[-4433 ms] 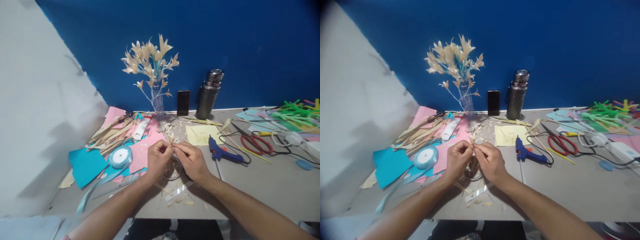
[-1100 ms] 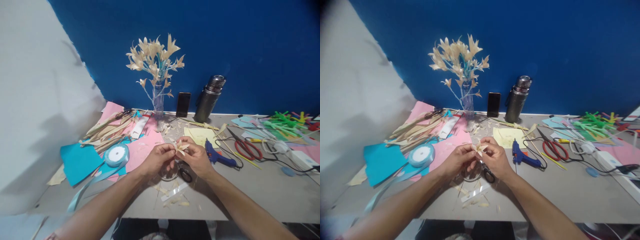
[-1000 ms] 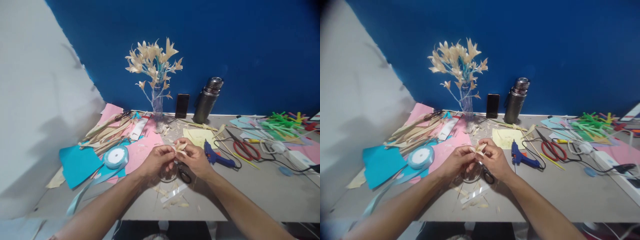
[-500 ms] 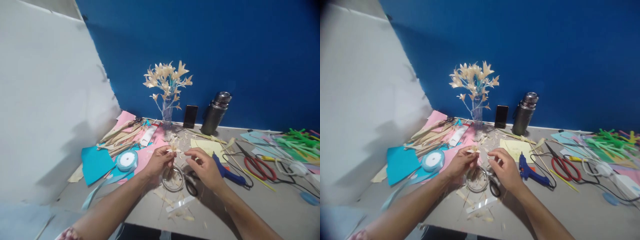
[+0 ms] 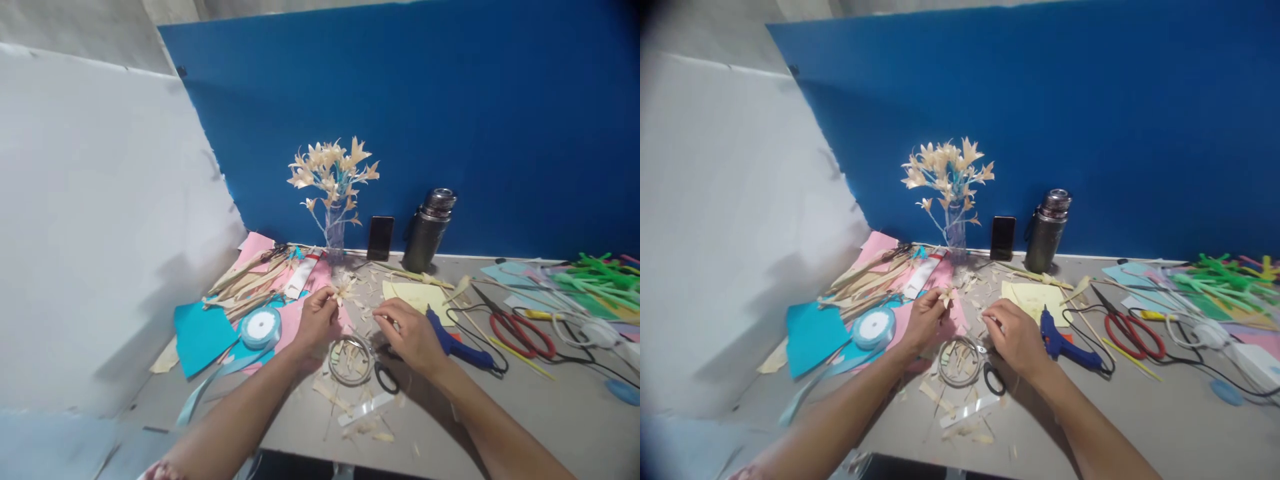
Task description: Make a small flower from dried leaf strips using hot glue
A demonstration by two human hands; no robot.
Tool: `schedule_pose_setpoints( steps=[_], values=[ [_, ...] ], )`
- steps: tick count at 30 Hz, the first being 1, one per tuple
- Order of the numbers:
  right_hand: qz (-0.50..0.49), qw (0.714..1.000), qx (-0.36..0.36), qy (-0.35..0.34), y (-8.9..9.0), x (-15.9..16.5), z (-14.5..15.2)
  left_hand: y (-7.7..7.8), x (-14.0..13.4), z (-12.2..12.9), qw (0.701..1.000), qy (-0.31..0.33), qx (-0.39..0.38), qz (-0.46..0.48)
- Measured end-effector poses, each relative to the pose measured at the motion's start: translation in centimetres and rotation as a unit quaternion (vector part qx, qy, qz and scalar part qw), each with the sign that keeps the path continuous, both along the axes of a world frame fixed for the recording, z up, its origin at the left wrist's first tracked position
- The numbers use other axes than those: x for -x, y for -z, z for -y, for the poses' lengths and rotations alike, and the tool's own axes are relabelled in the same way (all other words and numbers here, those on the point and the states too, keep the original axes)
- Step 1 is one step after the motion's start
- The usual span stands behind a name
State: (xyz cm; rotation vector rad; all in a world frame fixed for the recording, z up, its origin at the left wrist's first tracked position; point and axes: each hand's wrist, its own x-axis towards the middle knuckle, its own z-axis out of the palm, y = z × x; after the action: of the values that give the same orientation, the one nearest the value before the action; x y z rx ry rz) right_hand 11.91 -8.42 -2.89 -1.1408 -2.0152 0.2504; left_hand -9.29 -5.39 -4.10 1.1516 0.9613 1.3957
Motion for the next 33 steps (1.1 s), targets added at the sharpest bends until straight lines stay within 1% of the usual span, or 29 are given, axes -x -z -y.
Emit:
schedule_pose_setpoints(
  steps=[4,8,10,13,15,17,19,20,22,24,26,28,29,31,33],
  values=[
    [0.029,1.000,0.007,0.003,0.2,-0.4,-0.4,-0.2,0.3,-0.1,0.992,0.075,0.044,0.091],
    [0.029,0.999,0.035,0.012,0.2,-1.0,-1.3,-0.6,0.4,-0.1,0.980,0.108,0.060,0.159],
    [0.032,0.997,0.062,0.019,-0.2,-1.3,-1.7,-0.7,0.5,-0.1,0.973,0.121,0.070,0.182],
    [0.068,0.994,0.088,0.016,-1.7,-1.6,-1.8,-0.9,0.7,-0.1,0.966,0.141,0.081,0.200],
    [0.089,0.992,0.084,0.009,-3.1,-1.6,-1.0,-1.0,0.7,0.0,0.964,0.152,0.078,0.206],
    [0.094,0.993,0.075,0.006,-4.0,-1.5,0.8,-1.1,0.8,0.0,0.962,0.157,0.075,0.212],
    [0.077,0.995,0.060,0.018,-4.0,-1.4,3.3,-1.1,0.8,0.1,0.959,0.160,0.081,0.220],
    [0.057,0.997,0.048,0.036,-3.5,-1.4,4.7,-1.0,0.8,0.0,0.958,0.161,0.086,0.222],
    [-0.005,0.994,0.020,0.110,-1.6,-1.8,7.5,-0.7,0.6,-0.1,0.958,0.162,0.097,0.217],
    [-0.064,0.978,0.002,0.200,0.9,-2.7,10.0,-0.3,0.4,-0.2,0.960,0.157,0.103,0.206],
    [-0.101,0.956,0.001,0.276,3.5,-4.1,11.7,0.1,0.2,-0.4,0.964,0.144,0.101,0.197],
    [-0.118,0.934,0.014,0.337,5.5,-5.6,12.6,0.4,0.1,-0.7,0.969,0.131,0.094,0.190],
    [-0.131,0.924,0.026,0.357,6.2,-6.4,12.8,0.5,0.2,-0.8,0.970,0.127,0.091,0.186],
    [-0.163,0.908,0.056,0.381,7.2,-7.6,13.0,0.4,0.4,-0.9,0.972,0.122,0.083,0.182],
    [-0.194,0.896,0.084,0.390,7.6,-8.2,12.9,0.3,0.7,-0.9,0.973,0.124,0.075,0.180]
  ],
)
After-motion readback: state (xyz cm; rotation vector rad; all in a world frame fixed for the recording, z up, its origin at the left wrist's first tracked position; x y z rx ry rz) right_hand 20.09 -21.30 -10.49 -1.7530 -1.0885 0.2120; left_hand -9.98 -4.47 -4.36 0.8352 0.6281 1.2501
